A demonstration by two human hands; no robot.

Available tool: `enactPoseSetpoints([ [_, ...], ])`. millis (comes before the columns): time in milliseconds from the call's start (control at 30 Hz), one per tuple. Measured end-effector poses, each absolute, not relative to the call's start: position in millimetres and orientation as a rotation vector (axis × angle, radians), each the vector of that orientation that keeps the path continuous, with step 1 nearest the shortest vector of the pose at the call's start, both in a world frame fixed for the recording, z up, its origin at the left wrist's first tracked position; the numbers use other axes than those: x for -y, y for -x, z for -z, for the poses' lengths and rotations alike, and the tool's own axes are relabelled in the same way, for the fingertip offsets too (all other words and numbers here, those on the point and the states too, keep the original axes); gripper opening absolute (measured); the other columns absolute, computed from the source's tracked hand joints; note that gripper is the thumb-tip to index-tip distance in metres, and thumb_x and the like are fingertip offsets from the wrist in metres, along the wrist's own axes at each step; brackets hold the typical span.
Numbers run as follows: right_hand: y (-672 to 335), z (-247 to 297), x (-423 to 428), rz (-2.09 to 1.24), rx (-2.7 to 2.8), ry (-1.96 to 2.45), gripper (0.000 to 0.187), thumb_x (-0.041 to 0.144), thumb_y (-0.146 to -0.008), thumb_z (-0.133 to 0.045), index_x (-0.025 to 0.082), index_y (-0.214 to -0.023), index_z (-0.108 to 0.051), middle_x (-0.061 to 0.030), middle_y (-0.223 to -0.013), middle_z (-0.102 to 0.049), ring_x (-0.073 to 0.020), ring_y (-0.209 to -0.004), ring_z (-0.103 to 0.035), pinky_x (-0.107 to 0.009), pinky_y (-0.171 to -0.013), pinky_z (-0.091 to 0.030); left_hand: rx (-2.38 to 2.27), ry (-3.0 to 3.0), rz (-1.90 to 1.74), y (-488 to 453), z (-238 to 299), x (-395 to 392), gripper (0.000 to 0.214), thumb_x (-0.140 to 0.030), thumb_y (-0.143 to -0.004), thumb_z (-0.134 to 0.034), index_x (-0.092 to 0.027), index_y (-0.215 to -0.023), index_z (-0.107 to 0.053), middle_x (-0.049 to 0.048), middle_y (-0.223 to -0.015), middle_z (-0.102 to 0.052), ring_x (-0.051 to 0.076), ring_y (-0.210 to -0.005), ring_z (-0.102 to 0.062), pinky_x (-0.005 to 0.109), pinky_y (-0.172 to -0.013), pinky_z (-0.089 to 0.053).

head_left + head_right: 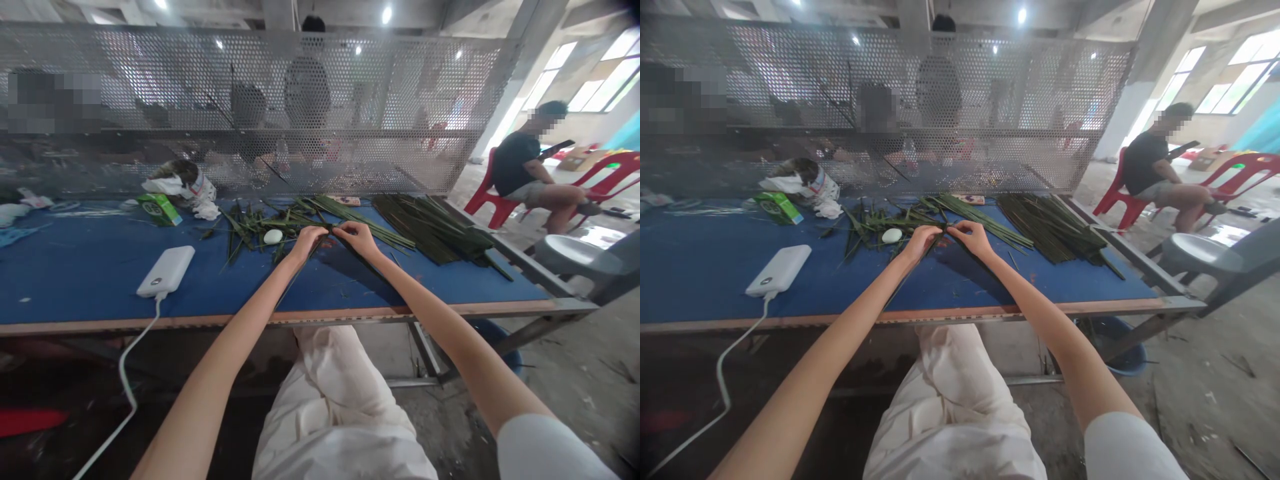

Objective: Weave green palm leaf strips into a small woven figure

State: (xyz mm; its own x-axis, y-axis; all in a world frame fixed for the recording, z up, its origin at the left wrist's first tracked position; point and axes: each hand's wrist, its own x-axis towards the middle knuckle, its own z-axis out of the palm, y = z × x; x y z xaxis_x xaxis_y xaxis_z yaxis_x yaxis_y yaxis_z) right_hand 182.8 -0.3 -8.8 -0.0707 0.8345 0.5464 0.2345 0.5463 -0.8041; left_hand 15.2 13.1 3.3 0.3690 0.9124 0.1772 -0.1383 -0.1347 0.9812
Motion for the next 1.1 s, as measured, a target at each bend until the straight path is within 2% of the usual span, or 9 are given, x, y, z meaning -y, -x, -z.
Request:
enactPoseSetpoints([
  [233,-182.3,5.0,4.9,-0.636,1.67,0.908,0.035,0.049,-0.078,-0.064,0.015,-0.069,-0.067,-0.0044,-0.07,-0.067,-0.0165,-0.069,-0.058,-0.028,-0.069,-0.046,-0.787,-1.35,-1.09,-12.8,3.6,-14.5,0.036,-0.044,-0.063,-0.08,-0.01,-0.073,-0.073,0.0092,-0.07,-0.072,0.024,-0.071,-0.069,0.034,-0.074,-0.054],
  [433,-187.8,3.6,2.0,-0.652,1.675,0.941,0.035,0.05,-0.077,-0.065,0.015,-0.072,-0.068,-0.0045,-0.072,-0.066,-0.017,-0.071,-0.059,-0.028,-0.067,-0.045,-0.849,-1.265,-1.162,-10.3,6.6,-23.5,0.031,-0.042,-0.066,-0.079,-0.012,-0.07,-0.071,0.0082,-0.065,-0.071,0.025,-0.071,-0.07,0.037,-0.074,-0.056],
  [533,-199.4,-0.9,-1.9,-0.963,1.589,0.99,0.039,0.053,-0.079,-0.062,0.015,-0.08,-0.071,-0.0043,-0.07,-0.065,-0.016,-0.066,-0.058,-0.026,-0.06,-0.045,-0.872,-1.224,-1.176,-5.8,4.2,-28.0,0.026,-0.038,-0.07,-0.075,-0.012,-0.071,-0.071,0.008,-0.066,-0.071,0.024,-0.07,-0.069,0.036,-0.074,-0.056],
  [600,-206.5,-4.9,-2.9,-1.22,1.52,0.969,0.04,0.052,-0.079,-0.062,0.015,-0.087,-0.072,-0.0056,-0.076,-0.068,-0.0152,-0.067,-0.06,-0.025,-0.058,-0.047,-0.877,-1.214,-1.163,-2.9,3.3,-30.1,0.025,-0.037,-0.072,-0.072,-0.013,-0.069,-0.071,0.0083,-0.067,-0.071,0.023,-0.068,-0.069,0.035,-0.074,-0.056],
  [667,-209.6,-8.1,-1.6,-1.339,1.496,0.892,0.037,0.049,-0.077,-0.066,0.017,-0.095,-0.072,-0.0054,-0.085,-0.069,-0.0136,-0.069,-0.061,-0.022,-0.058,-0.048,-0.862,-1.216,-1.141,-0.9,3.6,-30.9,0.025,-0.037,-0.074,-0.07,-0.013,-0.069,-0.071,0.0089,-0.069,-0.072,0.022,-0.069,-0.069,0.034,-0.073,-0.055],
  [767,-205.4,-8.7,3.3,-1.247,1.578,0.763,0.046,0.039,-0.069,-0.076,0.021,-0.111,-0.069,-0.0036,-0.093,-0.07,-0.0129,-0.073,-0.063,-0.021,-0.06,-0.049,-0.817,-1.244,-1.101,-0.7,5.4,-29.6,0.026,-0.038,-0.074,-0.07,-0.012,-0.072,-0.072,0.0095,-0.07,-0.072,0.022,-0.069,-0.068,0.033,-0.073,-0.054],
  [833,-199.8,-6.4,5.9,-1.135,1.651,0.725,0.048,0.037,-0.068,-0.077,0.02,-0.112,-0.069,-0.0036,-0.092,-0.07,-0.0134,-0.072,-0.063,-0.021,-0.06,-0.049,-0.804,-1.264,-1.083,-2.1,6.2,-27.7,0.024,-0.036,-0.074,-0.07,-0.012,-0.074,-0.073,0.009,-0.069,-0.072,0.022,-0.068,-0.068,0.034,-0.071,-0.054],
  [967,-192.5,-0.4,5.9,-1.0,1.709,0.756,0.039,0.042,-0.069,-0.075,0.016,-0.098,-0.073,-0.0053,-0.087,-0.07,-0.0127,-0.064,-0.06,-0.023,-0.057,-0.049,-0.832,-1.277,-1.054,-5.5,5.5,-24.5,0.021,-0.032,-0.073,-0.071,-0.011,-0.072,-0.072,0.0083,-0.067,-0.071,0.02,-0.062,-0.066,0.034,-0.069,-0.053],
  [1100,-191.0,3.1,3.8,-0.966,1.668,0.798,0.038,0.045,-0.067,-0.076,0.014,-0.089,-0.073,-0.0054,-0.08,-0.07,-0.0124,-0.058,-0.059,-0.025,-0.054,-0.049,-0.843,-1.277,-1.022,-6.6,4.1,-22.2,0.017,-0.029,-0.072,-0.071,-0.012,-0.07,-0.071,0.0074,-0.068,-0.071,0.019,-0.06,-0.065,0.032,-0.068,-0.052],
])
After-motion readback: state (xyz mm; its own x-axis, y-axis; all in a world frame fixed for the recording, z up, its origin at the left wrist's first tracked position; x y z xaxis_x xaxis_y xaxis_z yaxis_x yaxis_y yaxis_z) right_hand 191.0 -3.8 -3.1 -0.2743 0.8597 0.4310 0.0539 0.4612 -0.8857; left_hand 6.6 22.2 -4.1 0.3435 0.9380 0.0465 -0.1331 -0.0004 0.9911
